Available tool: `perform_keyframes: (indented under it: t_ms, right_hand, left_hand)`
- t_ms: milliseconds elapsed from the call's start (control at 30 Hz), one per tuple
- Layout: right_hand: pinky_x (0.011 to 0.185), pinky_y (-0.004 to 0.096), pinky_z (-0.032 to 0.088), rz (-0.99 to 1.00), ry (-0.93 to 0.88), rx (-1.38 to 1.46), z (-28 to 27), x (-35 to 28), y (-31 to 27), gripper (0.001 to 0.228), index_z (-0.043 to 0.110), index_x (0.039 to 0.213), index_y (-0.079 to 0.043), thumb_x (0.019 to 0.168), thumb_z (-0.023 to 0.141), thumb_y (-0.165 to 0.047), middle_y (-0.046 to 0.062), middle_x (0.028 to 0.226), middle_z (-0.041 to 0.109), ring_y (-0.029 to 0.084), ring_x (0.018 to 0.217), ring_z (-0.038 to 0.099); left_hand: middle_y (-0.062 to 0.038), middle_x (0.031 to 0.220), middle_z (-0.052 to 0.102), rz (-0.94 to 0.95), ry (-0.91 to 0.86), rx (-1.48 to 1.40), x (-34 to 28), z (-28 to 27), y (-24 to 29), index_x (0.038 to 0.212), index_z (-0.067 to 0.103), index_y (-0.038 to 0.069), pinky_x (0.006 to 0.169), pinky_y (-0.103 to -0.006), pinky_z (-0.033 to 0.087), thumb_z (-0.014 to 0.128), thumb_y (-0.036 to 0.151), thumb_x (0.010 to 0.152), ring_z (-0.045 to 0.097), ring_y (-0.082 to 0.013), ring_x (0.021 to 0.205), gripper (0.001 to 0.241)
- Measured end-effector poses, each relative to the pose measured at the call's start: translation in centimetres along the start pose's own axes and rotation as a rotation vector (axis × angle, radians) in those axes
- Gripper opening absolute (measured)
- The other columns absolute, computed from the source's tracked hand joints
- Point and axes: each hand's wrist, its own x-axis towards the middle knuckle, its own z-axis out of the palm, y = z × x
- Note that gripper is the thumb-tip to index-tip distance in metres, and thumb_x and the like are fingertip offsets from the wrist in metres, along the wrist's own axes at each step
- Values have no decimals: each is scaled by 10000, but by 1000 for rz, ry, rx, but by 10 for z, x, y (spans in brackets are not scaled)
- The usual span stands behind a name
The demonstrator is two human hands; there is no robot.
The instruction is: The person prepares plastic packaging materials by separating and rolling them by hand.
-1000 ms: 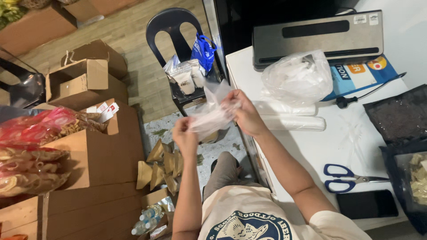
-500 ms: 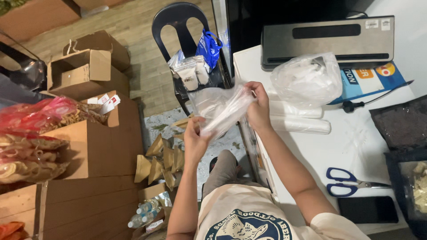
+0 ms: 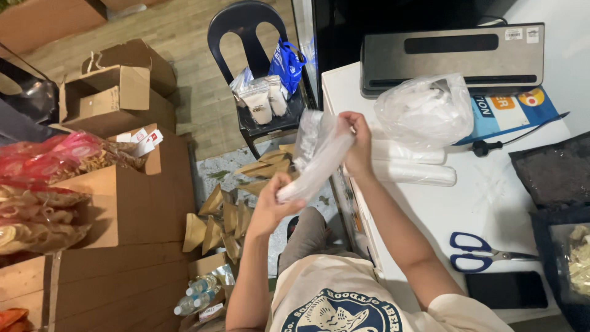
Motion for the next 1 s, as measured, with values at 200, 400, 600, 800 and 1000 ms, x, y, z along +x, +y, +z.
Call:
perform_keyframes:
  t_ms: [200,400,600,800,1000]
  right_hand:
    - [725,187,528,140,-134,299,2,-15,-46,329,620,1234,-30,906,653,-36,7,904,610,82,803,633]
    - [653,267,520,114,-471,-219,-12,-7,-26,433,736,985,-67,625,672,164,24,745,619,131,668,599]
    - [677,184,482,184,-146,52,-7,-3,-36,177,684,1102,-99,938,637,-52,-3,794,602,49,708,559]
    - [807,217,518,184,-295,135,-12,-14,-49,198,668,1148,-71,959,607,-81,21,956,618,91,875,604]
    - [846,297,498,170,-875,-19,-36,-3,-48,149,695,921,-28,788,746,16,36,886,688,133,868,613]
  left_hand:
    - [-139,890,725,182,482,139,36,-3,-18,942,739,39,767,-329,551,678,-116,830,665,-214,829,200]
    - [-51,927,602,234,659,-4,27,-8,-5,1068,626,83,785,-289,467,497,-11,965,556,-151,888,190]
    - [-54,906,693,-48,168,-126,1,3,18,1072,641,97,655,-292,539,830,59,649,655,-171,796,465]
    - [-148,857,728,177,567,243,39,-27,-26,881,742,79,696,-361,533,663,-157,663,686,-261,796,331]
    - [-59,1067,661,638,730,644,36,-43,-32,1085,729,120,846,-317,522,782,-82,800,599,-228,1042,353]
